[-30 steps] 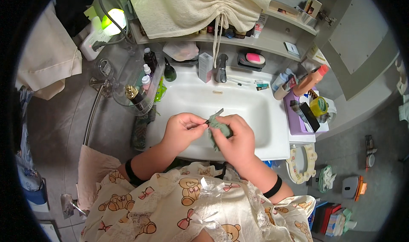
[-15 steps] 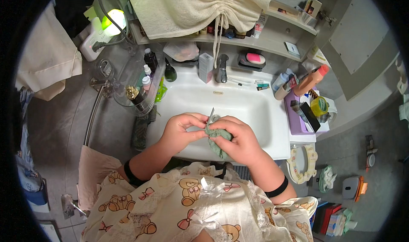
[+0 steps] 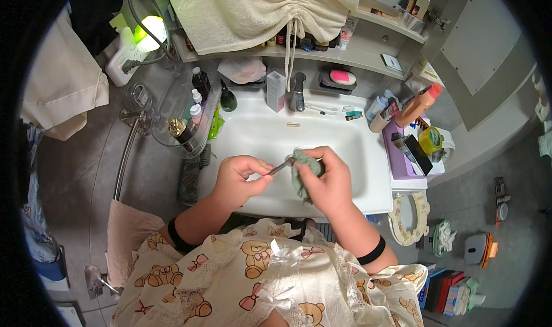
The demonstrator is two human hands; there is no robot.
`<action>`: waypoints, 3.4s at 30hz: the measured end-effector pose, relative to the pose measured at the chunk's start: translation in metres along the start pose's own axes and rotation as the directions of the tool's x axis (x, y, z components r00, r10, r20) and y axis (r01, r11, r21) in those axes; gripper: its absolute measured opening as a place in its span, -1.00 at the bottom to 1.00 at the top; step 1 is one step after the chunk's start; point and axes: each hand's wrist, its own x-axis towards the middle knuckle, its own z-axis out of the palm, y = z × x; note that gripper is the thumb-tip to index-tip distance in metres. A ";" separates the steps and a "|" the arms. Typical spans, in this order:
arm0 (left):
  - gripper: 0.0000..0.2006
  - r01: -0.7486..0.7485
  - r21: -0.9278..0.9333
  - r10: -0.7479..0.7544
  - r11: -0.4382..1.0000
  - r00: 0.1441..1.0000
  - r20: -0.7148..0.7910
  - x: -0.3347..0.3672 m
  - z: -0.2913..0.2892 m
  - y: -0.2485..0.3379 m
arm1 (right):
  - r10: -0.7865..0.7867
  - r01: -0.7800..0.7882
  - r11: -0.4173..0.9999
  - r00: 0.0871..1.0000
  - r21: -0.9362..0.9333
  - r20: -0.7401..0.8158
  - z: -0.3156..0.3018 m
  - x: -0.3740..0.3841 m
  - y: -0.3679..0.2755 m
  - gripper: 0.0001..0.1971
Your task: The person wipes a tube with a cloth and then uses a small tool to scrape the surface of the tube.
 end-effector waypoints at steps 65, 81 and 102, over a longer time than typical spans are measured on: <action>-0.39 -0.195 0.205 0.156 0.959 0.968 0.195 0.001 0.008 0.002 | -0.038 0.037 0.998 0.999 0.047 0.008 0.004 -0.012 -0.009 -0.78; -0.40 -0.254 0.183 0.219 0.950 0.957 0.189 0.001 -0.007 0.002 | -0.259 0.241 0.966 0.916 0.095 0.307 -0.008 -0.017 -0.018 -0.76; -0.42 -0.295 -0.041 0.293 0.955 0.906 0.304 0.005 -0.003 0.006 | -0.313 0.173 0.942 0.761 0.287 0.568 -0.027 -0.012 -0.022 -0.77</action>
